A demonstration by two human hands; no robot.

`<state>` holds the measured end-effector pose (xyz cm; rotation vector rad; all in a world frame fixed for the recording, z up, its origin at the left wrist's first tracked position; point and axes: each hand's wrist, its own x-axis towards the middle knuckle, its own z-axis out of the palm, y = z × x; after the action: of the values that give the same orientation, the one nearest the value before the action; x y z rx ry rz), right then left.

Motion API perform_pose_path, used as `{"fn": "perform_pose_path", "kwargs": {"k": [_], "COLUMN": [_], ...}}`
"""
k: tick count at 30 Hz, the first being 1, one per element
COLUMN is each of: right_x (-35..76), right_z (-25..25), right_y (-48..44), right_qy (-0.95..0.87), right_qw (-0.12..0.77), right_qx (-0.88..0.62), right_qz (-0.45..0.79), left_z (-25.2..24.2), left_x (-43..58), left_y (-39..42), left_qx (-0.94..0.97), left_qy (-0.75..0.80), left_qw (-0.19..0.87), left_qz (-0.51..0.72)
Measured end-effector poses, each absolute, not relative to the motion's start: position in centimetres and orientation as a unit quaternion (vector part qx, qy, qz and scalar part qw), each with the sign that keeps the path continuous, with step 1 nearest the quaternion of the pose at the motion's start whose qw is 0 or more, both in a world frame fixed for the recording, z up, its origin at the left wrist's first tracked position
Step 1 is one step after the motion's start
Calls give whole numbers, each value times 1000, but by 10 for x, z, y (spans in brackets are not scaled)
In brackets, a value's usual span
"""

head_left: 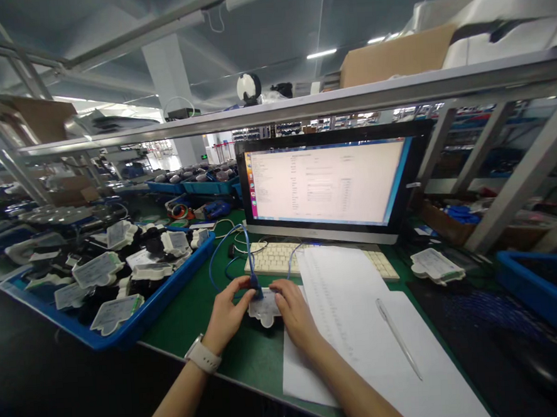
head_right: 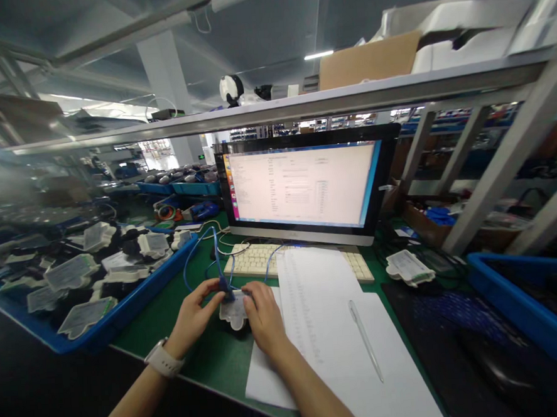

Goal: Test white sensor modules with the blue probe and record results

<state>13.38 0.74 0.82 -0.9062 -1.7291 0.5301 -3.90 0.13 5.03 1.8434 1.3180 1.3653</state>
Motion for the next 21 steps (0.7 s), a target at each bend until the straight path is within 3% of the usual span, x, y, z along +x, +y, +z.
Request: {"fn": "perform_pose_path", "kwargs": {"k": [15, 18, 21], "right_x": [153, 192, 253], "right_z": [24, 37, 44], "right_y": [-17, -44, -65], "right_qy": [-676, -669, -679], "right_qw": [561, 569, 549], "right_qx": [-389, -414, -471], "right_qz": [279, 240, 125], "left_z": [40, 32, 23], "left_x": [-36, -38, -41], "left_y": [-3, -3, -3], "left_qx": [677, 680, 718], "left_qy": [460, 451, 425], "left_qw": [232, 216, 147], "left_qz": [526, 536, 531]}}
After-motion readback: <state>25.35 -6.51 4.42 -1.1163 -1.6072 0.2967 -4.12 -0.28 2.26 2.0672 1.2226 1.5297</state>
